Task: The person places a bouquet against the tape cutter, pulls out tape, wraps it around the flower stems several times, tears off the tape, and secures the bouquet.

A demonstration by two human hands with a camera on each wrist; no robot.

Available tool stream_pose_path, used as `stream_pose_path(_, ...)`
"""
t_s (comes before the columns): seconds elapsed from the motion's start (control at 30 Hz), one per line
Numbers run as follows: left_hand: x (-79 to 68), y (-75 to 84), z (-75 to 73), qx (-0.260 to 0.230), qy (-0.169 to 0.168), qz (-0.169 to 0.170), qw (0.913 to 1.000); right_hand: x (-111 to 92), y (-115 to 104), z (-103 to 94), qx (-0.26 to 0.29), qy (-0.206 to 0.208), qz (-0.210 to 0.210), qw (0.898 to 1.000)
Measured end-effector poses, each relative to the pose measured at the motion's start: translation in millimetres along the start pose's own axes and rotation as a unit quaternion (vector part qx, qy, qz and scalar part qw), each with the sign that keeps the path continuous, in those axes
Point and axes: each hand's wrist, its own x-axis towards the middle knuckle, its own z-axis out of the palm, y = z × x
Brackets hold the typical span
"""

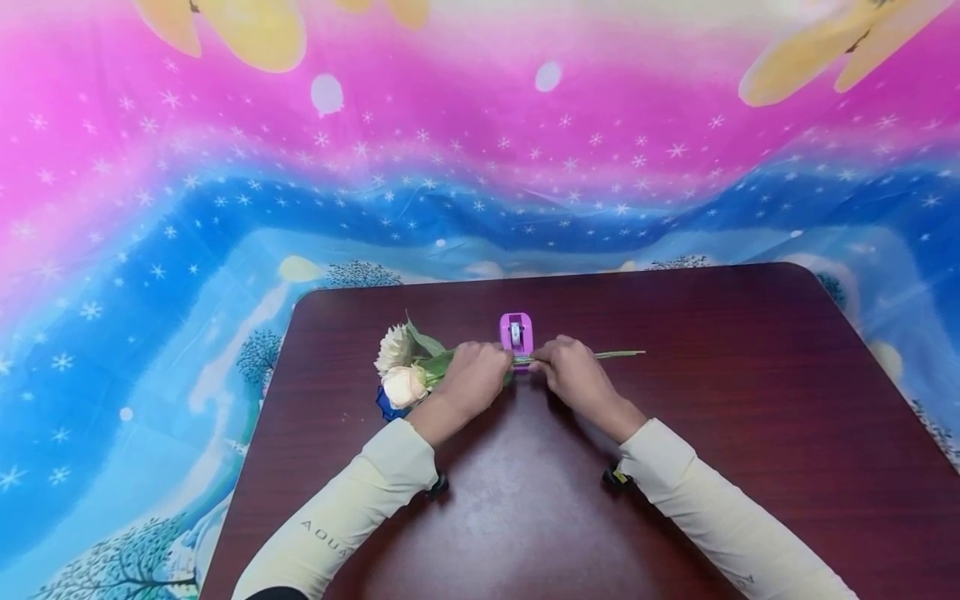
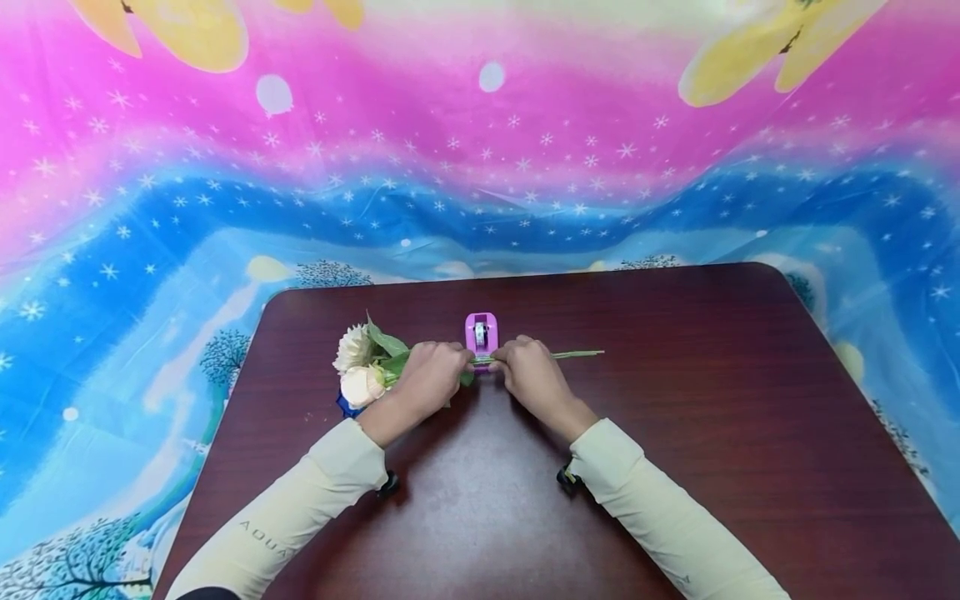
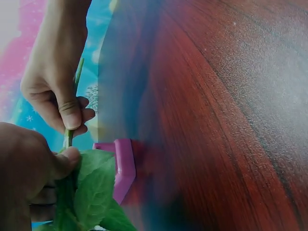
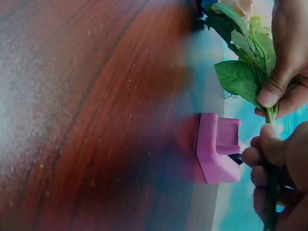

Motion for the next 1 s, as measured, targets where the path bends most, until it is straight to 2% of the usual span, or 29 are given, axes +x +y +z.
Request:
stream_pose_path(0.13, -2.9, -0.7, 4.3, 0.064, 0.047, 0.028, 0.9965, 2.1, -0.4, -2.3, 0.028, -0.048, 0.028, 0.998)
stream_pose_path(0.27, -6.5, -1.6, 11.2, 0.121, 0.101, 0.064, 0.9854, 6.5, -0.6, -5.7, 0.062, -0.105, 0.078, 0.989)
stream_pose_path(0.37, -8.8, -1.8, 15.2, 0.142, 0.132, 0.085, 0.9773, 9.1, -0.5, -7.1, 0.07, -0.134, 0.084, 0.985)
stream_pose_path(0.47, -9.9, -1.8, 16.2, 0.149, 0.144, 0.098, 0.9734, 9.8, 0.3, -6.2, 0.061, -0.135, 0.072, 0.986)
stream_pose_path(0.6, -7.9, -1.9, 12.6, 0.122, 0.121, 0.097, 0.9803, 8.4, 2.4, -1.8, 0.029, -0.082, 0.038, 0.995)
stream_pose_path(0.73, -2.6, -2.9, 9.8, 0.079, 0.064, 0.078, 0.9917, 5.8, 4.4, 2.9, 0.008, -0.025, 0.01, 1.0)
stream_pose_path(0.83, -0.4, -3.6, 10.3, 0.058, 0.03, 0.06, 0.9961, 3.7, 6.0, 6.7, -0.007, 0.004, -0.012, 1.0)
stream_pose_path(0.93, -0.9, -3.5, 10.8, 0.05, 0.022, 0.045, 0.9975, 2.3, 6.8, 9.7, -0.019, 0.021, -0.03, 0.999)
stream_pose_path(1.0, -2.1, -3.2, 11.9, 0.058, 0.035, 0.041, 0.9968, 2.5, 6.3, 9.7, -0.018, 0.019, -0.032, 0.999)
